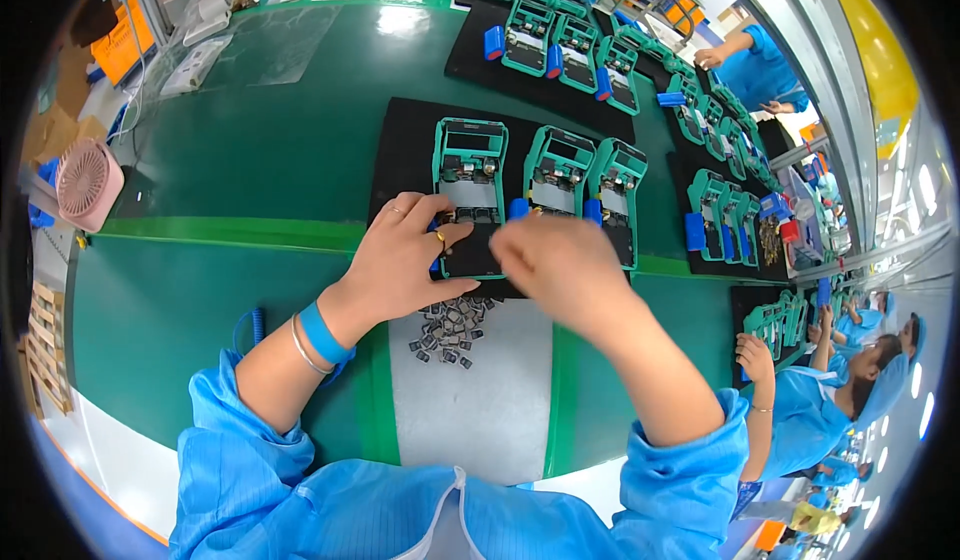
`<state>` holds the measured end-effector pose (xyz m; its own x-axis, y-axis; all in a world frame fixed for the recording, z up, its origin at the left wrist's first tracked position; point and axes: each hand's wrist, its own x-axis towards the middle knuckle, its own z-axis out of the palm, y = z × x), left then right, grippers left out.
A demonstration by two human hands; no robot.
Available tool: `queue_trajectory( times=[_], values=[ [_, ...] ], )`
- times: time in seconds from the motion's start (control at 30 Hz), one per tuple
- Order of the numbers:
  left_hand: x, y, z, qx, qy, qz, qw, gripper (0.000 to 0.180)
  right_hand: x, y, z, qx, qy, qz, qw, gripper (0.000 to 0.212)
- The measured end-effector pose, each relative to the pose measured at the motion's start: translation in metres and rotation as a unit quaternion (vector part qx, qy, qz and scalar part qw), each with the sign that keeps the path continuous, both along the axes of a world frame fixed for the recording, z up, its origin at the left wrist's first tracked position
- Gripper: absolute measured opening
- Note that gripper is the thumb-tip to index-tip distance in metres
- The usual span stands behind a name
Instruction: The person assembles electronic devices by hand, placing batteries and circuit boards into plastic housings on a production line.
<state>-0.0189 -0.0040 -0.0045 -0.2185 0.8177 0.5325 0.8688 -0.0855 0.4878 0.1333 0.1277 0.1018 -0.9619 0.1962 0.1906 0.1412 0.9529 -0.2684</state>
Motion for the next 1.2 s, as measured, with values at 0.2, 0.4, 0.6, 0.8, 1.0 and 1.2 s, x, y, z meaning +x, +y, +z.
queue_trajectory(
  times=[0.2,0.4,0.6,0.8,1.0,1.2],
  values=[
    [0.0,0.006,0.002,0.018,-0.003,-0.013,1.0,0.055,-0.039,0.056,-0.048,0.186,0.097,0.057,0.976,0.01],
    [-0.002,0.004,-0.001,0.014,-0.004,-0.013,1.0,0.055,-0.053,0.055,-0.052,0.24,0.05,0.074,0.967,0.012],
    [-0.003,0.004,-0.002,0.015,-0.002,-0.012,1.0,0.054,-0.055,0.053,-0.051,0.29,0.026,0.1,0.952,0.012],
    [-0.003,0.005,-0.002,0.013,-0.006,-0.015,1.0,0.054,-0.055,0.051,-0.047,0.333,0.0,0.134,0.934,0.014],
    [-0.004,0.004,-0.002,0.015,-0.004,-0.016,1.0,0.054,-0.057,0.049,-0.049,0.335,0.014,0.116,0.935,0.013],
    [-0.004,0.003,0.0,0.002,0.016,-0.007,1.0,0.052,-0.063,0.048,-0.042,0.318,0.024,0.076,0.945,0.016]
  ],
)
